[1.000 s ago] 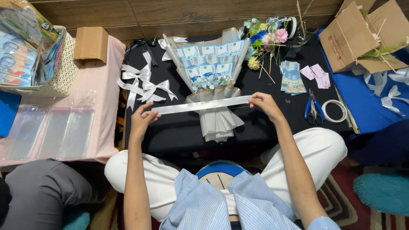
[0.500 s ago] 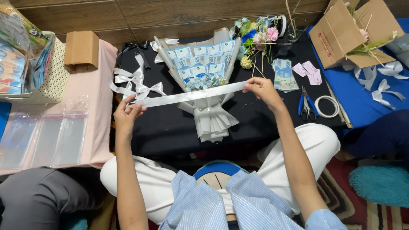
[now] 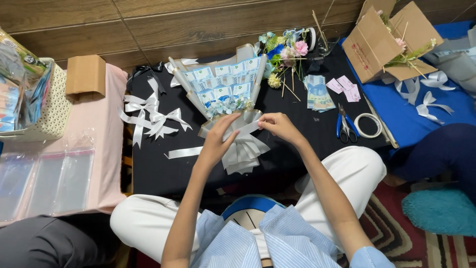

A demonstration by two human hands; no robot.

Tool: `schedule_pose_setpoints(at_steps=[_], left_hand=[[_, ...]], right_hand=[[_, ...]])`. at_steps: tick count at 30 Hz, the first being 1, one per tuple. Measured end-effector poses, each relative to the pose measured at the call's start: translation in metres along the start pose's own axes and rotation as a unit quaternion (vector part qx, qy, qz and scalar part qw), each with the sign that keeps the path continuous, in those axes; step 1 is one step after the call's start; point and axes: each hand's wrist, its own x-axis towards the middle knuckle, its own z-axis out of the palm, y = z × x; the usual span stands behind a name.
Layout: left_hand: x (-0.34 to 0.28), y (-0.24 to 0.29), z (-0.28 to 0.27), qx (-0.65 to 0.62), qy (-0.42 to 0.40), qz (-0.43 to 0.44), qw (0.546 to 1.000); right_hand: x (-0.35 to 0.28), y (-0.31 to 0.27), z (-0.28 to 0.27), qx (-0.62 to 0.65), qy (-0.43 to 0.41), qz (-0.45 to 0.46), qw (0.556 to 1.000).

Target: The person sits on the floor and wraps a white ribbon around a bouquet of banknotes and flowers. They use scissors to cut the ribbon and a stapler to secure it in place.

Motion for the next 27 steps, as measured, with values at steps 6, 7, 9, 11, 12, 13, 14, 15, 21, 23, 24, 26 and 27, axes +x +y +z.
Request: schedule_pose_setpoints(at_steps=[6, 7, 9, 11, 12, 13, 14, 15, 21, 23, 24, 26, 27], left_hand=[[0.028, -0.036, 0.065, 0.012, -0.050, -0.069, 0.996], [0.027, -0.032, 0.063, 0.012, -0.055, -0.065, 0.996], [0.022, -0.026, 0.057, 0.003, -0.050, -0.087, 0.995], [0.022, -0.037, 0.058, -0.013, -0.054, -0.108, 0.993], [0.021, -0.043, 0.059, -0.028, -0.055, -0.132, 0.989], [0.021, -0.047, 0.059, -0.029, -0.059, -0.129, 0.989], [0.021, -0.051, 0.060, -0.031, -0.051, -0.149, 0.987], [0.021, -0.055, 0.061, -0.033, -0.043, -0.169, 0.984], [0.030, -0.049, 0.063, -0.039, -0.036, -0.197, 0.979], [0.033, -0.056, 0.073, -0.044, -0.049, -0.194, 0.979], [0.034, -0.059, 0.079, -0.047, -0.057, -0.192, 0.979], [0.043, -0.059, 0.083, -0.037, -0.068, -0.174, 0.982], [0.047, -0.059, 0.084, -0.025, -0.073, -0.158, 0.984]], right_hand=[[-0.009, -0.012, -0.006, -0.024, -0.008, -0.018, 1.000], [-0.010, -0.012, -0.009, -0.024, -0.001, -0.017, 1.000], [-0.013, -0.009, -0.013, 0.028, -0.035, -0.001, 0.999], [-0.006, 0.013, -0.013, 0.043, -0.024, 0.011, 0.999], [-0.003, 0.025, -0.013, 0.059, -0.017, 0.022, 0.998], [-0.006, 0.025, -0.014, 0.059, -0.012, 0.024, 0.998], [-0.009, 0.026, -0.015, 0.072, -0.003, 0.028, 0.997], [-0.013, 0.026, -0.016, 0.085, 0.006, 0.031, 0.996], [-0.043, 0.093, -0.029, 0.035, 0.121, 0.087, 0.988], [-0.057, 0.122, -0.040, 0.020, 0.164, 0.101, 0.981], [-0.066, 0.137, -0.046, 0.005, 0.202, 0.111, 0.973], [-0.079, 0.180, -0.066, -0.060, 0.261, 0.110, 0.957], [-0.087, 0.201, -0.075, -0.123, 0.313, 0.105, 0.936]])
